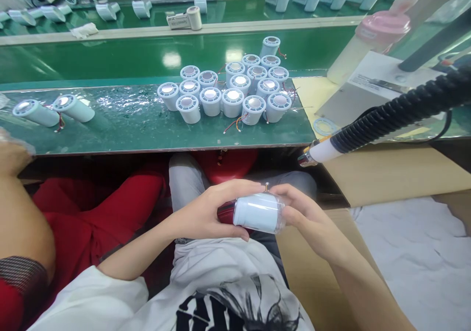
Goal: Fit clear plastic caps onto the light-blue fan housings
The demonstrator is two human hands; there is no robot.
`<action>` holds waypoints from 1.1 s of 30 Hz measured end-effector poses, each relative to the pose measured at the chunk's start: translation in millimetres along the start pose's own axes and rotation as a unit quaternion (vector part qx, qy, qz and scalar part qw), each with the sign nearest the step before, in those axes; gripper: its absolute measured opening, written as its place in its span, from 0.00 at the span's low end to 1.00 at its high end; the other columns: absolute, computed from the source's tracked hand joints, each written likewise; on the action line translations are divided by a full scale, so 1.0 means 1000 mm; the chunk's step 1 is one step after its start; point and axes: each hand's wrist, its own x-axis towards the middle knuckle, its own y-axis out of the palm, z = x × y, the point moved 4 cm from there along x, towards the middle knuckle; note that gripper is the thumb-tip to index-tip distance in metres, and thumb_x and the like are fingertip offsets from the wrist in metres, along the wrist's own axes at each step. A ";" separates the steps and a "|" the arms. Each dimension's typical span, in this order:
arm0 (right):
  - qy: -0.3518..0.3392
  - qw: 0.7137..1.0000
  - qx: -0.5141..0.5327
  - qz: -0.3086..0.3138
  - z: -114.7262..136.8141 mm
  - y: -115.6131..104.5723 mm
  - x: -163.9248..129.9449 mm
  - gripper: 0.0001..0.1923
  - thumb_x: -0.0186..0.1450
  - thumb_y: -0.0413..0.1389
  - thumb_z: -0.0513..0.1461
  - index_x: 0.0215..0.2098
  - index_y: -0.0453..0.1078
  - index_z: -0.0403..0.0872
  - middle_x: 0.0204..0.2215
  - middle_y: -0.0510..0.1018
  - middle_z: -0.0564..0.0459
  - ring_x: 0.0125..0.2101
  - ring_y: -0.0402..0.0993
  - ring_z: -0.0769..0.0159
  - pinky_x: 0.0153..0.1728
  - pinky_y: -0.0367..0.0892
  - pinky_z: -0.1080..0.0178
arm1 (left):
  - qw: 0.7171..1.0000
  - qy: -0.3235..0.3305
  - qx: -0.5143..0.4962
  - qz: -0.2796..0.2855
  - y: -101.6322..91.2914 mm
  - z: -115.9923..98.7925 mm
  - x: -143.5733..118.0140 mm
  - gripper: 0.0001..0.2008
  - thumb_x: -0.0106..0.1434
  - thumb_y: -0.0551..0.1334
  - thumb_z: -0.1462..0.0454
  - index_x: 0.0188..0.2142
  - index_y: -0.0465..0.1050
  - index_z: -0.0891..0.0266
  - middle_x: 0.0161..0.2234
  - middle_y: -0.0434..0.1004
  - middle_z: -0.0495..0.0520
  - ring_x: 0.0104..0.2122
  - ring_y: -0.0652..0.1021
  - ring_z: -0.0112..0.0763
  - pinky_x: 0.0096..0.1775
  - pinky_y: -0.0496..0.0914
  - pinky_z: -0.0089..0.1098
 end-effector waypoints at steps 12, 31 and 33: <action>0.087 0.987 0.130 0.039 -0.018 0.008 0.001 0.23 0.61 0.55 0.58 0.36 0.60 0.47 0.21 0.77 0.56 0.19 0.75 0.69 0.17 0.69 0.71 | 1.000 0.014 -0.026 0.006 0.001 -0.001 0.000 0.42 0.50 0.72 0.65 0.62 0.58 0.49 0.60 0.66 0.56 0.58 0.69 0.44 0.59 0.62 0.41; 0.221 0.948 0.175 0.149 -0.019 0.028 0.002 0.45 0.69 0.22 0.58 0.19 0.67 0.42 0.11 0.68 0.51 0.08 0.61 0.78 0.08 0.56 0.79 | 0.999 0.020 -0.034 -0.013 0.002 -0.003 -0.001 0.36 0.53 0.70 0.66 0.59 0.61 0.50 0.56 0.66 0.58 0.56 0.69 0.42 0.56 0.65 0.39; 0.140 0.973 0.140 0.122 -0.022 0.022 0.003 0.41 0.65 0.30 0.64 0.27 0.69 0.42 0.15 0.72 0.52 0.10 0.64 0.75 0.12 0.62 0.76 | 0.996 -0.035 -0.080 -0.028 0.002 -0.001 -0.002 0.35 0.54 0.70 0.66 0.59 0.61 0.50 0.55 0.67 0.57 0.54 0.70 0.40 0.54 0.68 0.36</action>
